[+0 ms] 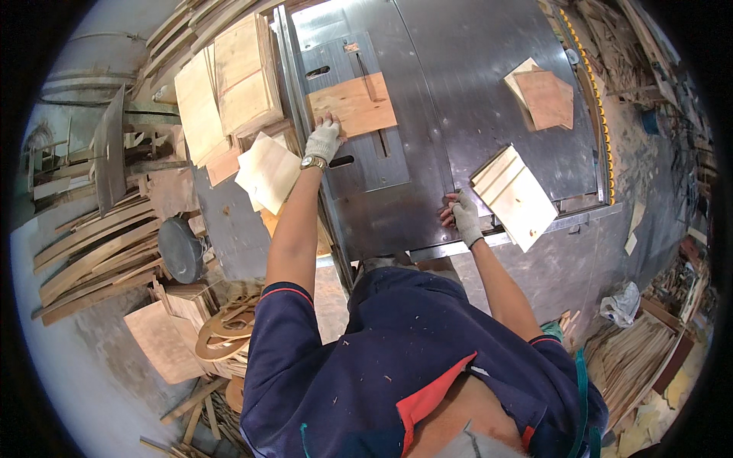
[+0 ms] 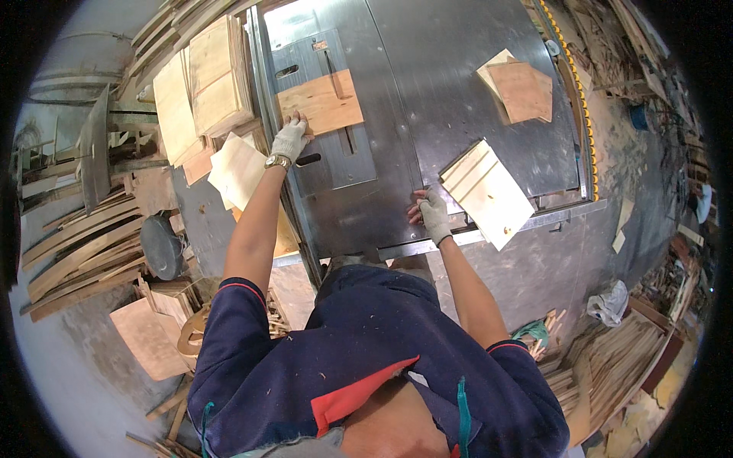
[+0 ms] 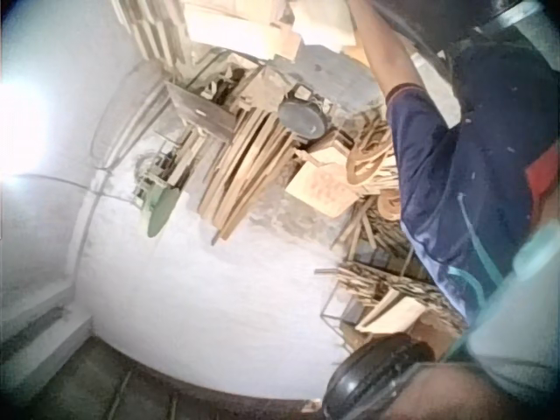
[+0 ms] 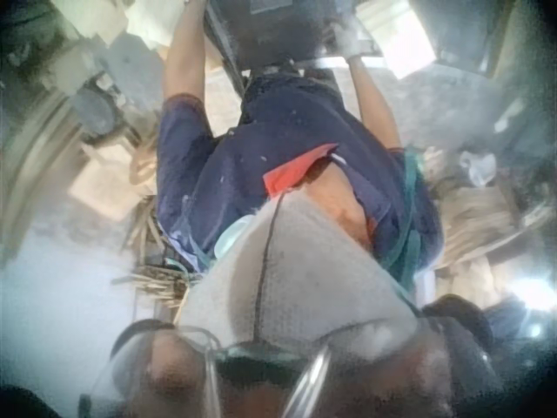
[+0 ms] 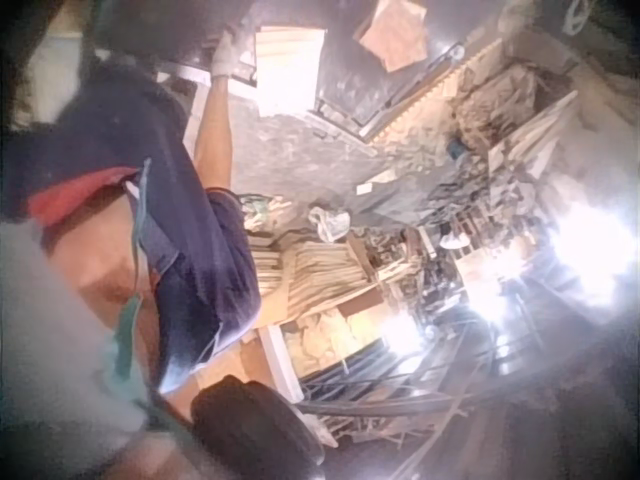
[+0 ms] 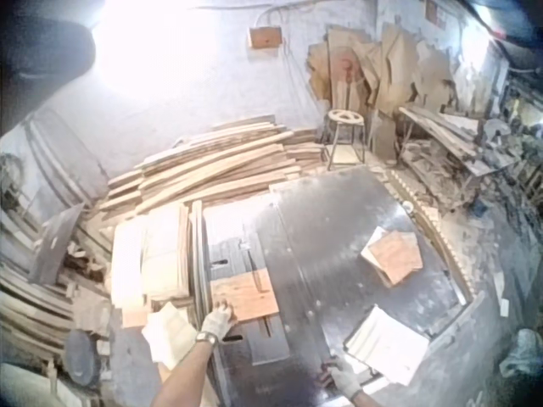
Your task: The person uses a table saw to cut multiple small wooden pieces. They feed each piece through the saw blade, collect the cut pieces, and stack them on the table. The person wears gloves and handles the wood carefully during the cutting process.
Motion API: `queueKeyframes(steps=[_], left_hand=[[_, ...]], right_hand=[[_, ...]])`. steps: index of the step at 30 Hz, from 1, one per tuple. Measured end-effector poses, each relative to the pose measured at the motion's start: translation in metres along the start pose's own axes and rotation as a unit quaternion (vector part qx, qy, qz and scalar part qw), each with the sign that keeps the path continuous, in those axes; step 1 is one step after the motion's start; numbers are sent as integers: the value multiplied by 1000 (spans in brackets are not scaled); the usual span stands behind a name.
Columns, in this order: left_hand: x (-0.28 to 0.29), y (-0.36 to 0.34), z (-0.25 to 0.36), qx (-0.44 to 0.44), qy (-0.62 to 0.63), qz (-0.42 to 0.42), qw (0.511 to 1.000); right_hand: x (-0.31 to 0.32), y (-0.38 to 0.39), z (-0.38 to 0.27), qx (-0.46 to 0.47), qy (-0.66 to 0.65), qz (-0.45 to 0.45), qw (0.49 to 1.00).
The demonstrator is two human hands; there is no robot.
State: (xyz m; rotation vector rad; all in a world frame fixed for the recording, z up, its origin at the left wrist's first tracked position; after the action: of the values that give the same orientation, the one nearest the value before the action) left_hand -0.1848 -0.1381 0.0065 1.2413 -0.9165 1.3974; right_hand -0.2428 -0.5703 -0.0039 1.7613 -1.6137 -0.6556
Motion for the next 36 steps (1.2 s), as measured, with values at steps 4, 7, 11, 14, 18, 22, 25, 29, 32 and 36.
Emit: queueKeyframes(steps=[4, 7, 11, 14, 18, 22, 25, 29, 32, 36], left_hand=[[4, -15, -3, -3, 10, 2, 1000], [5, -33, -11, 12, -5, -7, 1000], [8, -52, -18, 0, -14, -3, 1000], [7, -68, -25, 15, 14, -15, 1000], [2, -93, -43, 9, -15, -8, 1000], [11, -134, -54, 5, -26, -6, 1000], [22, -169, -66, -16, -61, 4, 998], [35, -204, -84, -78, -90, 99, 988], [45, -216, -85, -82, -96, 156, 980], [45, -234, -100, -63, -105, 165, 979]], right_hand=[[1, -3, 3, -8, -6, 2, 1000], [2, -5, 6, -6, -8, -13, 1000], [4, -6, 9, 3, 6, -1, 1000], [2, -6, 6, 1, -9, -10, 1000], [4, -8, 7, -14, 8, -16, 1000], [-7, -14, -32, -16, 16, 10, 1000], [-23, -36, -106, 48, 50, 40, 997], [-50, -101, -199, 150, 104, 52, 982], [-94, -133, -265, 231, 162, 36, 959], [-171, -173, -326, 333, 322, 3, 886]])
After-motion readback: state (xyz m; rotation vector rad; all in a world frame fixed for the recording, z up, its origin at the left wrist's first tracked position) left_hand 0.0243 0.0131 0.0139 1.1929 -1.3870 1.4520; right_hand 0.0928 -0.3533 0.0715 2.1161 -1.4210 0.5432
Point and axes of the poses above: each hand's wrist, its own y-axis away from the middle knuckle, its own x-axis out of the back of the hand, z = x × y, the point moved 5 cm from there along -y, towards the middle knuckle, and after that the axes turned 12 degrees about z, right-handed, at the moved point
